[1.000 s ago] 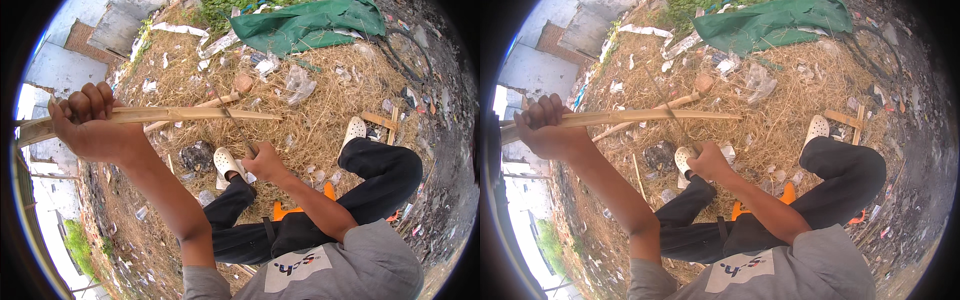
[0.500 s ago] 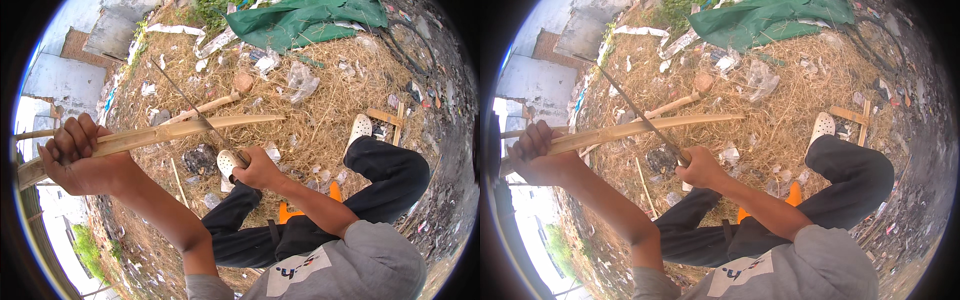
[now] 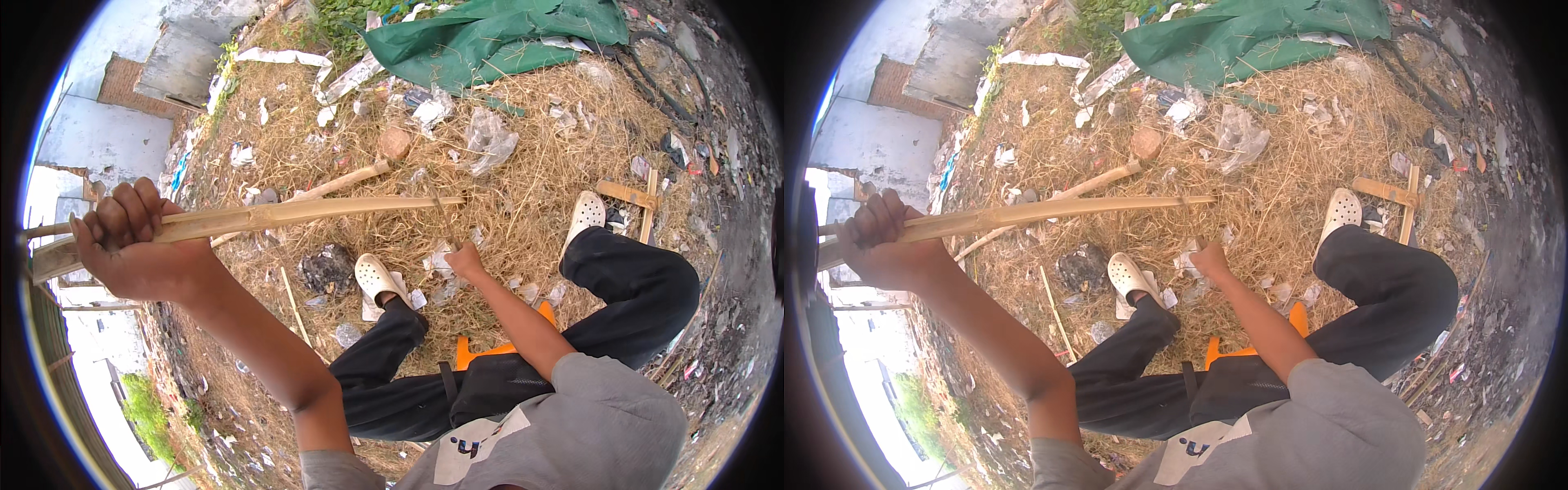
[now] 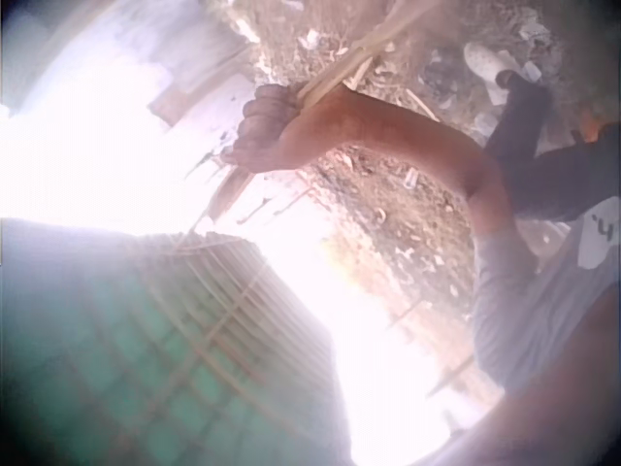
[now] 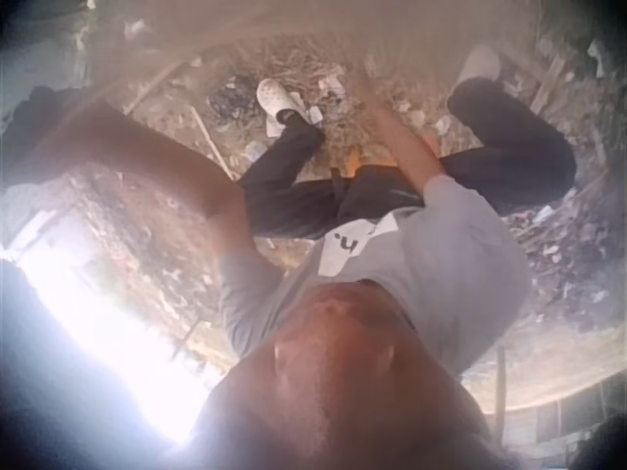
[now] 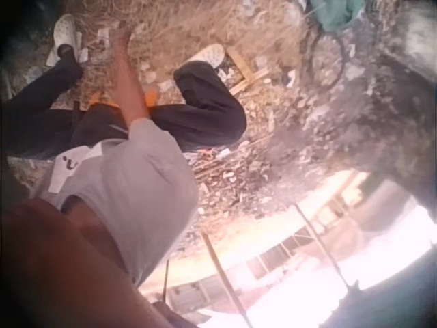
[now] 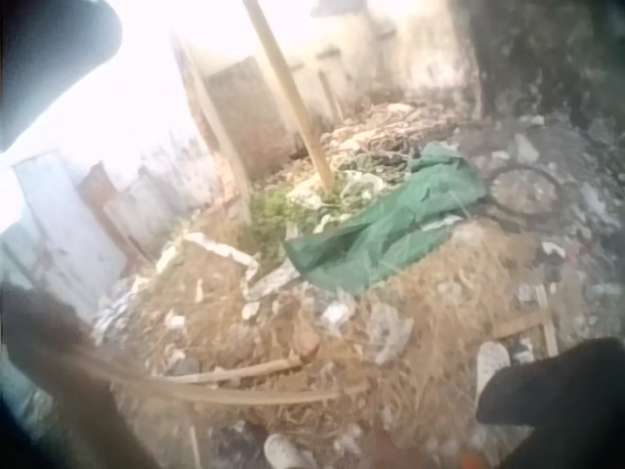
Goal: The person sits on the ground and uses a red utility knife to shave thin strips from a long bamboo stick. They repeatedly scrape the surface to smooth it and occasionally switch to a metal rod to split or pry the bamboo. The person continues this process on multiple sections of the stick throughout the clip.
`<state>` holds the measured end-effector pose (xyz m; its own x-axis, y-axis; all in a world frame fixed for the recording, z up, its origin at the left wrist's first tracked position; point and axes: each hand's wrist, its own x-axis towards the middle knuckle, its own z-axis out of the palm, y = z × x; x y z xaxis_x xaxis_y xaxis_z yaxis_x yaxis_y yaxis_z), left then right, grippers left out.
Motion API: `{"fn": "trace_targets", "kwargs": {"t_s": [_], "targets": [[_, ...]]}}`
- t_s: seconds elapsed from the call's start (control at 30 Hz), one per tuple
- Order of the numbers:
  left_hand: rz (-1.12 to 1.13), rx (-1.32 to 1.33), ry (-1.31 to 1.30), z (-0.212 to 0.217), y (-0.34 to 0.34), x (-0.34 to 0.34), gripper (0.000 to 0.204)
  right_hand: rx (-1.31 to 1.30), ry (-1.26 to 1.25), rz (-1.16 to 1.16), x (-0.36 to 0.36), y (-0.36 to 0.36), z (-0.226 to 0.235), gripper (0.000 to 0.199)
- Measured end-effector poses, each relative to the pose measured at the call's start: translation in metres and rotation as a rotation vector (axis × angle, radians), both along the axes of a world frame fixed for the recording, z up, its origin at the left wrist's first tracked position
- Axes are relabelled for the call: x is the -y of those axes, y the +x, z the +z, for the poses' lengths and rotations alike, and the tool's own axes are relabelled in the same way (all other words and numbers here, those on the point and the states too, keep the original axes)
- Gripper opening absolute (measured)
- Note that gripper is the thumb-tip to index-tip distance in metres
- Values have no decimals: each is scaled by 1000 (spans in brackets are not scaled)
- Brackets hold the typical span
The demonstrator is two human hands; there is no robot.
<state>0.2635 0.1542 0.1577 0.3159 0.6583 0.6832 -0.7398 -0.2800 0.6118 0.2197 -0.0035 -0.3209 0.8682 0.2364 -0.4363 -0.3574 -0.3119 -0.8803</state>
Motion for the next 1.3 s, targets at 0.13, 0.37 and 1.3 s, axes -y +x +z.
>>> {"fn": "trace_targets", "kwargs": {"t_s": [0.13,0.37,1.3], "targets": [[162,25,-141,-9,-1,-23,37,-58,17,-38,-2,0,37,25],[28,-16,-53,5,18,0,33,-9,-71,-238,-7,-8,-16,25],[4,-251,-154,-51,38,-21,57,334,28,-198,23,-26,31,34]]}}
